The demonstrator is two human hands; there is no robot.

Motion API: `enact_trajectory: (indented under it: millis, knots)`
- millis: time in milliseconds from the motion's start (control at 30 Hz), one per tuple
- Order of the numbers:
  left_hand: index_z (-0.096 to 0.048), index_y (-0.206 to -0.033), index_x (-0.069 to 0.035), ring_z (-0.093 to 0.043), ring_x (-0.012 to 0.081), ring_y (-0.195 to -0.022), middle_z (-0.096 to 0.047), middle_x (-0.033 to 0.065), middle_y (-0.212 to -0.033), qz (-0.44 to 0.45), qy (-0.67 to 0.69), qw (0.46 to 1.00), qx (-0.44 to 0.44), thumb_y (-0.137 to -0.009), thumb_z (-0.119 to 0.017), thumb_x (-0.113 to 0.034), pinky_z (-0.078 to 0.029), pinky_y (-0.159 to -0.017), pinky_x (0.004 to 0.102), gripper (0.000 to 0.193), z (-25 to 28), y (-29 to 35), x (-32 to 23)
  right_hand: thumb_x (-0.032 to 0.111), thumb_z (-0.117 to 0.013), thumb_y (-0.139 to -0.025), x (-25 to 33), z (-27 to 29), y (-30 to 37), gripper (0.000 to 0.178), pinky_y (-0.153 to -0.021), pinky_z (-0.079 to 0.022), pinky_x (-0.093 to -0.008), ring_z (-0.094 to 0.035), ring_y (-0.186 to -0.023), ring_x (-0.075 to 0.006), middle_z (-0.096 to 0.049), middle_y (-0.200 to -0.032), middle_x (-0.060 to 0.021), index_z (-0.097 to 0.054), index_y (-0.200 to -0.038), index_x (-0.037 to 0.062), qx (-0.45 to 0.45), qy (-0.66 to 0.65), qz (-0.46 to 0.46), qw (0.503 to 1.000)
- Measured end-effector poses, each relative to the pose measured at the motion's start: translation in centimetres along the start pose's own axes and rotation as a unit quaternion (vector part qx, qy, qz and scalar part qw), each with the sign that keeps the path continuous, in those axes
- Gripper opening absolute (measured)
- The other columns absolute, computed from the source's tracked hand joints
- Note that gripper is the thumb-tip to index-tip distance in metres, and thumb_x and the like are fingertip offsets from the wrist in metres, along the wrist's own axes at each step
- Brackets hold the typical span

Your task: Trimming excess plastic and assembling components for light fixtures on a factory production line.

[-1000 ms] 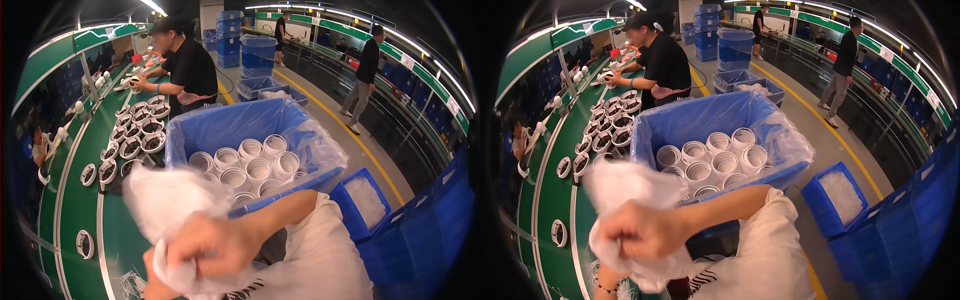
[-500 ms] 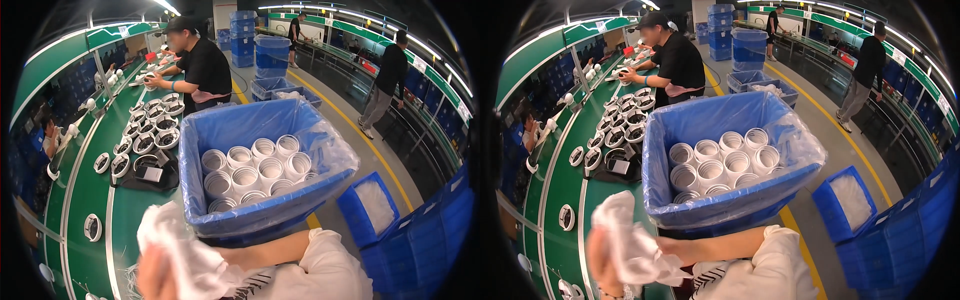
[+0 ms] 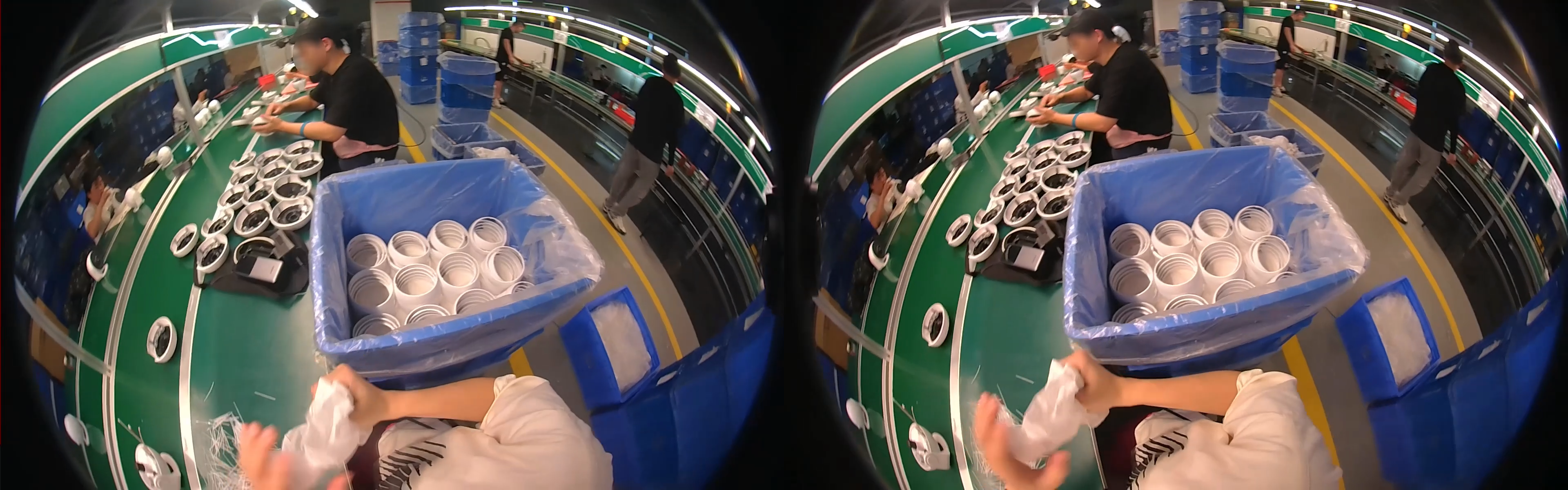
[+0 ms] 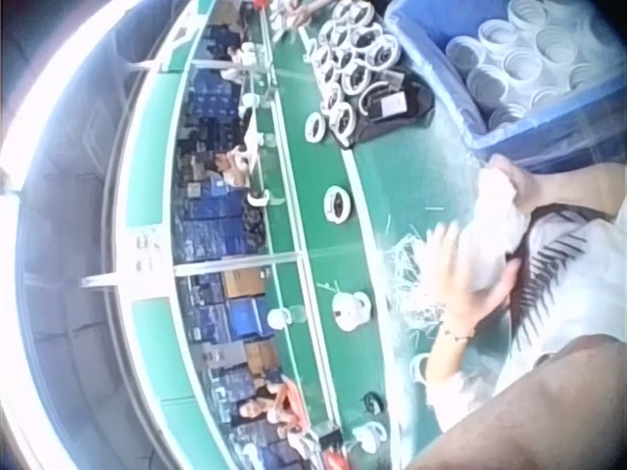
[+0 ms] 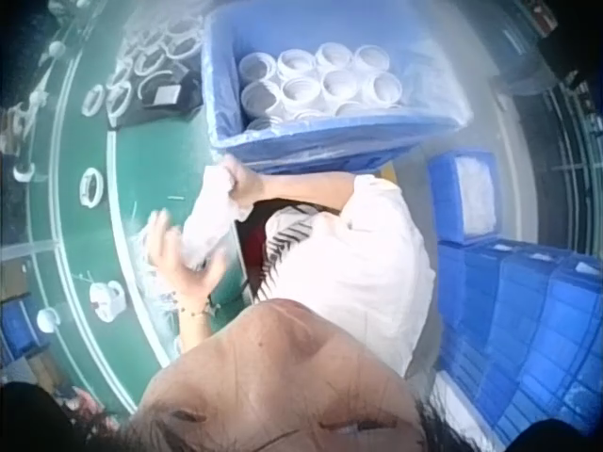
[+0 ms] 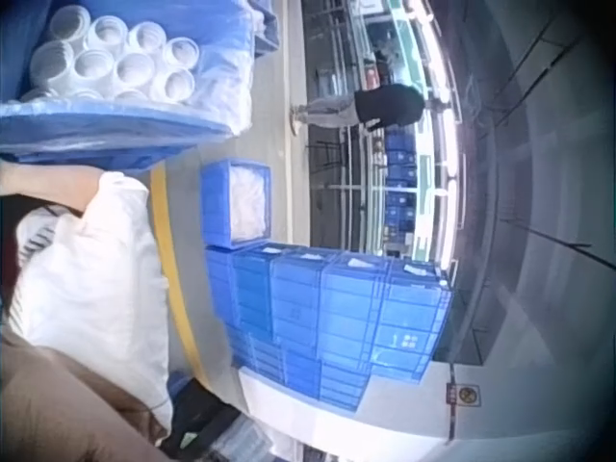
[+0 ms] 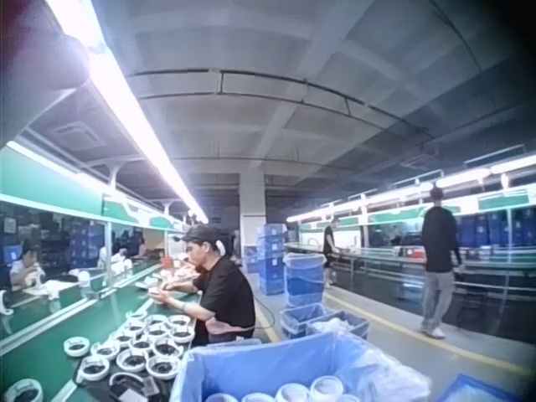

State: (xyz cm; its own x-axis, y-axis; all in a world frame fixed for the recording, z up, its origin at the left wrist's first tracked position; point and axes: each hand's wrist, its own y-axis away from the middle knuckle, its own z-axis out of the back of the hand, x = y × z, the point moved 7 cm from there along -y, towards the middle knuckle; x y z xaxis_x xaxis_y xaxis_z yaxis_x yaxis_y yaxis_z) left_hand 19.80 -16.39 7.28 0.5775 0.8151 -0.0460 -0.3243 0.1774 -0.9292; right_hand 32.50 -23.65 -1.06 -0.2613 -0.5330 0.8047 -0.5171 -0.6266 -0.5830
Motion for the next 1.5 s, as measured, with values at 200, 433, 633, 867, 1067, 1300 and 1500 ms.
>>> enact_trajectory:
  millis: [200,433,633,867,1067,1300,1500]
  knots:
    - [-0.042,-0.122,-0.01,-0.031,0.036,-0.119,-0.028,0.0207,-0.131,0.168,0.059,0.928,0.327,-0.066,-0.066,-0.011,-0.029,-0.096,0.0406,0.061,-3.9,-0.7,-1.1,0.02,-0.068,-0.057,1.9,-3.1,0.1,0.044,-0.055,-0.04,-0.0295,-0.053,-0.062,-0.0165,-0.056,-0.078,-0.0081,-0.051,-0.093,0.0005,-0.043,0.089,0.05,0.994]
    - [-0.054,-0.109,-0.011,-0.045,0.0354,-0.107,-0.042,0.0192,-0.122,0.238,0.05,0.941,0.235,-0.072,-0.062,-0.002,-0.042,-0.086,0.04,0.038,0.0,-0.2,2.4,0.031,-0.067,-0.065,4.4,-5.7,-1.7,0.107,-0.103,-0.011,-0.0378,-0.007,-0.129,-0.0265,0.001,-0.139,-0.0181,0.01,-0.134,0.0068,0.141,-0.25,-0.044,0.957]
    - [-0.043,-0.073,-0.003,-0.05,0.0359,-0.098,-0.037,0.0234,-0.119,0.126,0.061,0.981,0.136,-0.076,-0.055,-0.022,-0.043,-0.078,0.0436,0.023,-0.8,2.3,2.0,0.043,-0.071,-0.065,1.7,-8.2,0.0,0.08,-0.088,-0.036,-0.028,-0.042,-0.106,-0.0129,-0.042,-0.114,-0.0039,-0.028,-0.124,0.0092,0.089,-0.444,-0.152,0.878]
    - [-0.052,-0.104,-0.006,-0.037,0.0395,-0.114,-0.032,0.0281,-0.122,0.128,0.081,0.985,-0.085,-0.072,-0.048,-0.011,-0.036,-0.089,0.0463,0.033,-2.9,0.0,-1.2,0.021,-0.077,-0.061,4.4,-5.1,-1.2,0.08,-0.094,-0.032,-0.0294,-0.045,-0.108,-0.0162,-0.047,-0.114,-0.0083,-0.034,-0.124,0.0003,-0.072,-0.302,-0.027,0.95]
    - [-0.036,-0.12,-0.01,-0.017,0.0503,-0.118,-0.009,0.0353,-0.128,0.085,-0.078,0.955,0.272,-0.066,-0.059,-0.028,-0.025,-0.094,0.0514,0.062,-6.3,0.8,-2.3,0.011,-0.077,-0.058,6.7,-2.1,0.4,0.055,-0.086,-0.038,-0.0273,-0.052,-0.095,-0.0137,-0.056,-0.103,-0.0076,-0.053,-0.106,0.0004,-0.072,-0.163,-0.017,0.984]
    - [-0.014,-0.135,-0.02,-0.001,0.0523,-0.123,0.004,0.0313,-0.135,0.017,0.059,0.971,0.23,-0.072,-0.059,-0.033,-0.019,-0.093,0.0601,0.078,-7.1,1.5,-3.9,0.019,-0.081,-0.051,13.9,8.9,4.2,0.031,-0.047,-0.044,-0.0255,-0.057,-0.056,-0.0147,-0.06,-0.066,-0.0069,-0.06,-0.069,0.0067,-0.166,0.284,0.146,0.933]
    - [-0.016,-0.132,-0.01,-0.021,0.0473,-0.12,-0.003,0.0291,-0.135,0.109,-0.001,0.968,0.228,-0.073,-0.06,-0.012,-0.028,-0.094,0.0516,0.074,-5.5,-0.4,-4.1,0.025,-0.072,-0.068,29.0,20.7,17.5,0.046,-0.07,-0.045,-0.0314,-0.052,-0.08,-0.0168,-0.05,-0.091,-0.0078,-0.045,-0.098,0.0049,-0.533,0.496,0.359,0.583]
